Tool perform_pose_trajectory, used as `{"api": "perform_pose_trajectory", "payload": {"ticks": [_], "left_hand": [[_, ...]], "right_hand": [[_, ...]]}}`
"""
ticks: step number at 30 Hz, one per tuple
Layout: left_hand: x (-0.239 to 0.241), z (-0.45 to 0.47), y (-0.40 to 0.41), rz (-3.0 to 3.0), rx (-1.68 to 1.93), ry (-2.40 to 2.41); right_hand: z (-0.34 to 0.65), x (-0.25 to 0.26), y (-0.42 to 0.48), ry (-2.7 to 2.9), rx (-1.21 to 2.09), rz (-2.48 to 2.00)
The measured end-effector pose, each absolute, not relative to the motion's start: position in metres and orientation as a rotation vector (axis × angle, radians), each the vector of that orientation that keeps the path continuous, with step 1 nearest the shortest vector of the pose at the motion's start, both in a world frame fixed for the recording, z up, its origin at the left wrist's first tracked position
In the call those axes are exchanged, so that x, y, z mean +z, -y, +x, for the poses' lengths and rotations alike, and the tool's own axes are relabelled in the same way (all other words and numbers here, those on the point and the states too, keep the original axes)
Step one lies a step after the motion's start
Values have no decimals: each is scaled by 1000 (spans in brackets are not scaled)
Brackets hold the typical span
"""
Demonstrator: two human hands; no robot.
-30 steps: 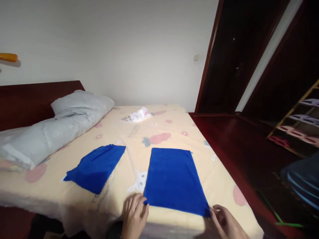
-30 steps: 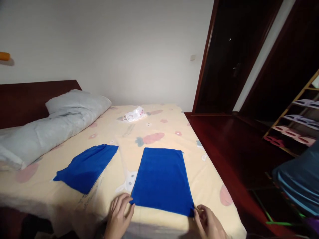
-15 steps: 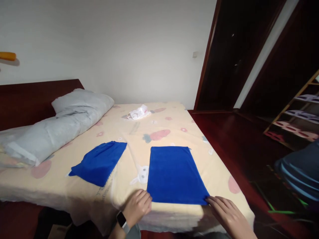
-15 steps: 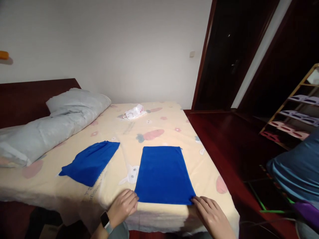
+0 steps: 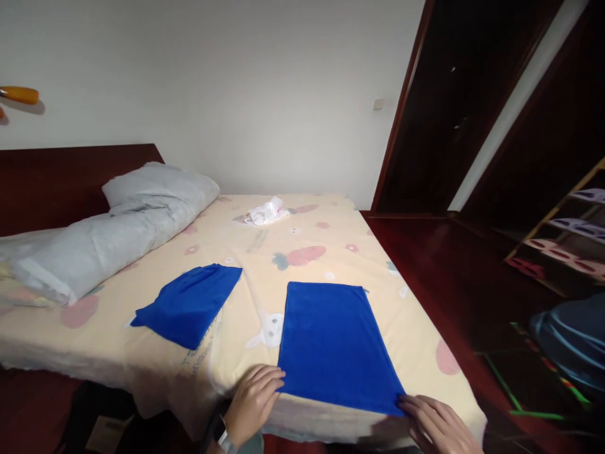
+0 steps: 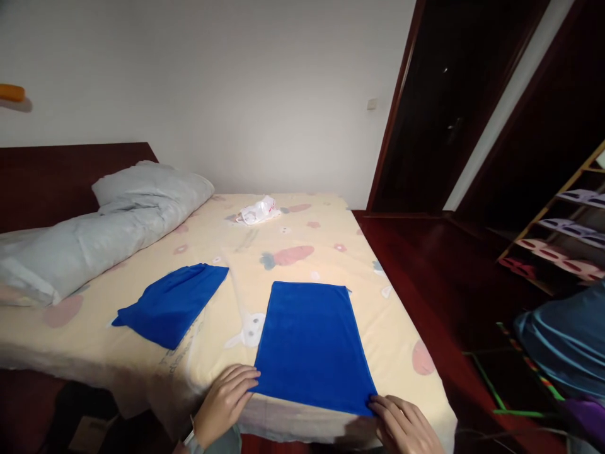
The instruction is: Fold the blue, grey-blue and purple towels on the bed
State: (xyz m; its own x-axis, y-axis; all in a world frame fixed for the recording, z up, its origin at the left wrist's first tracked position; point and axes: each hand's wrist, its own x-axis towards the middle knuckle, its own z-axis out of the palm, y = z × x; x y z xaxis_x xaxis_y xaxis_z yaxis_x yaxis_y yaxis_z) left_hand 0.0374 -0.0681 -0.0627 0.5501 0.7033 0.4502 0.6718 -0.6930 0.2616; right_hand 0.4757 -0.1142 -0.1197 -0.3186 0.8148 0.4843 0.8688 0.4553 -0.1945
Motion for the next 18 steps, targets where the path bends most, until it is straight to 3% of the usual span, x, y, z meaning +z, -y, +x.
{"api": "perform_pose_trajectory", "payload": {"ticks": [6,12,18], "left_hand": [[-76,38,71,2576,873,-1229],[-90,38,67,2279,1042,-1252],[-91,50,60,2180,1054,-1601]], "right_hand": [[462,-128,121,2023,38,-1446],[460,-121,113,1753,434,-1475],[450,-106,94,1541,568,-1641]]}}
